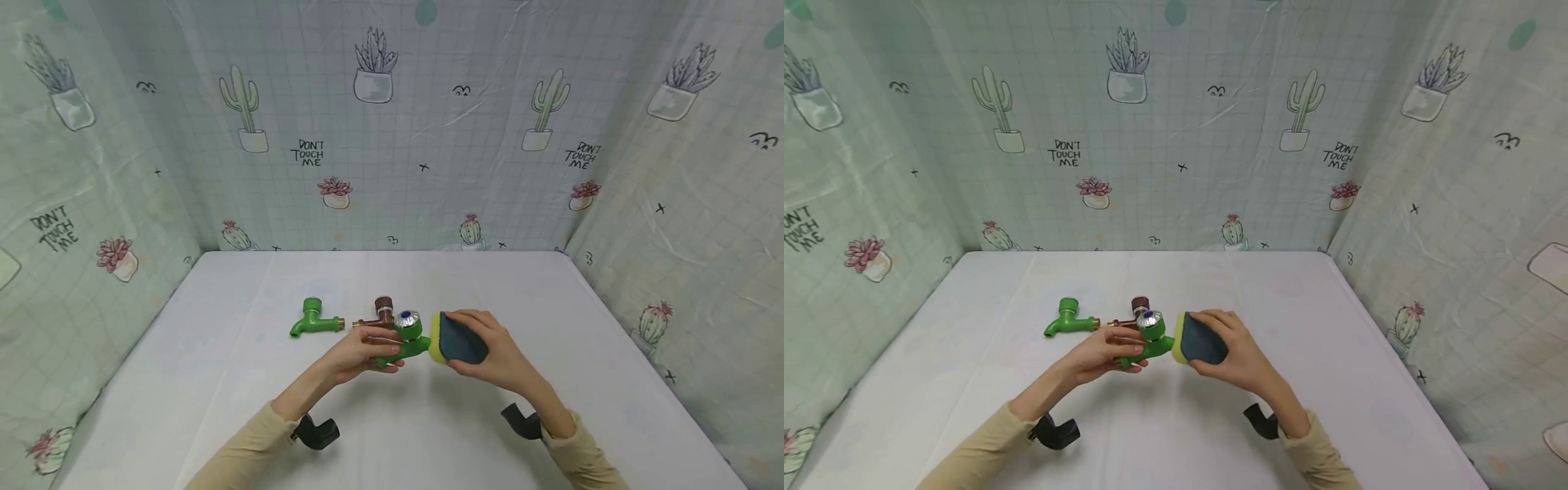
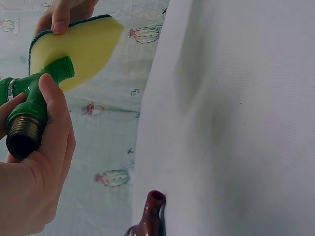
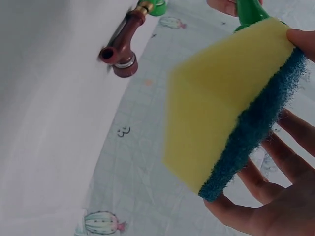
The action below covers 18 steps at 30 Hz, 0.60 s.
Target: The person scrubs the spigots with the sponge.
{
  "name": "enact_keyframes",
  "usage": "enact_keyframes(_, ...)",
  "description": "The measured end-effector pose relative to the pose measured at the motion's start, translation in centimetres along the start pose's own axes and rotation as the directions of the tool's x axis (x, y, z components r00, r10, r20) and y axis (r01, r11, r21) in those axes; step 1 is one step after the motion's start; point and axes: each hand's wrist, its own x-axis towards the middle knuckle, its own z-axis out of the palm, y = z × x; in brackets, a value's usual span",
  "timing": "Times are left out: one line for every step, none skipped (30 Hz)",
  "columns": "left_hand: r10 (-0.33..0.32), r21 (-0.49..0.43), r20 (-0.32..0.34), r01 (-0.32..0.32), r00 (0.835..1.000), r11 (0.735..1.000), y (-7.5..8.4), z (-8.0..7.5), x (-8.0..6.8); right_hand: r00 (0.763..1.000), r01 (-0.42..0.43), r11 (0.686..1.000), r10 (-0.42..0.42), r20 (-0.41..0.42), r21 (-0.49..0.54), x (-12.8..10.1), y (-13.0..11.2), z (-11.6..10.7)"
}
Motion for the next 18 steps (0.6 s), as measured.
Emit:
enact_keyframes(-0.006,0.011,0.003,0.006,1.000,1.000,-0.08,-0.01,-0.05,1.000,0.004,1.000,-0.004,0.014,0.011,0.04,-0.10,0.04)
enact_keyframes(-0.009,0.028,0.013,0.009,1.000,1.000,-0.15,0.01,-0.12,1.000,0.009,1.000,-0.009,0.026,0.019,0.09,-0.23,0.09)
enact_keyframes(-0.015,0.042,0.022,0.015,1.000,0.999,-0.20,0.05,-0.18,0.999,0.015,0.999,-0.016,0.035,0.028,0.14,-0.35,0.16)
enact_keyframes(-0.016,0.061,0.033,0.014,0.999,0.998,-0.26,0.09,-0.23,0.999,0.025,0.999,-0.027,0.041,0.035,0.21,-0.48,0.23)
enact_keyframes(-0.015,0.077,0.041,0.012,0.999,0.997,-0.29,0.14,-0.28,0.998,0.033,0.999,-0.035,0.046,0.036,0.28,-0.63,0.31)
enact_keyframes(-0.015,0.091,0.050,0.010,0.999,0.996,-0.32,0.16,-0.31,0.998,0.038,0.999,-0.040,0.048,0.037,0.34,-0.74,0.38)
enact_keyframes(-0.017,0.100,0.055,0.012,0.998,0.995,-0.33,0.18,-0.34,0.998,0.042,0.998,-0.044,0.050,0.038,0.40,-0.83,0.45)
enact_keyframes(-0.022,0.105,0.059,0.016,0.998,0.994,-0.33,0.19,-0.36,0.998,0.043,0.998,-0.045,0.053,0.038,0.45,-0.92,0.49)
enact_keyframes(-0.028,0.103,0.053,0.022,0.998,0.994,-0.34,0.16,-0.36,0.997,0.045,0.998,-0.047,0.055,0.036,0.50,-0.99,0.51)
enact_keyframes(-0.034,0.094,0.044,0.029,0.998,0.995,-0.33,0.12,-0.37,0.997,0.041,0.999,-0.043,0.056,0.032,0.56,-1.05,0.49)
enact_keyframes(-0.035,0.085,0.033,0.032,0.999,0.996,-0.32,0.07,-0.39,0.998,0.036,0.999,-0.038,0.059,0.031,0.63,-1.08,0.46)
enact_keyframes(-0.041,0.064,0.024,0.039,0.999,0.997,-0.33,0.00,-0.37,0.998,0.032,0.999,-0.034,0.062,0.030,0.69,-1.10,0.39)
enact_keyframes(-0.046,0.034,0.014,0.046,0.999,0.998,-0.33,-0.07,-0.35,0.997,0.027,0.999,-0.029,0.065,0.027,0.75,-1.09,0.31)
enact_keyframes(-0.053,0.001,0.006,0.053,0.999,0.999,-0.34,-0.13,-0.33,0.997,0.020,0.999,-0.021,0.068,0.025,0.80,-1.05,0.22)
enact_keyframes(-0.058,-0.036,-0.002,0.058,0.998,0.998,-0.35,-0.19,-0.30,0.998,0.010,1.000,-0.012,0.070,0.026,0.83,-0.98,0.12)
enact_keyframes(-0.063,-0.068,-0.003,0.063,0.998,0.996,-0.35,-0.22,-0.30,0.998,0.000,1.000,-0.002,0.070,0.024,0.81,-0.87,0.03)
enact_keyframes(-0.068,-0.098,-0.004,0.067,0.998,0.993,-0.34,-0.25,-0.29,0.997,-0.008,1.000,0.006,0.071,0.024,0.78,-0.76,-0.06)
enact_keyframes(-0.077,-0.129,-0.002,0.076,0.997,0.989,-0.32,-0.27,-0.29,0.998,-0.017,1.000,0.015,0.069,0.023,0.71,-0.64,-0.13)
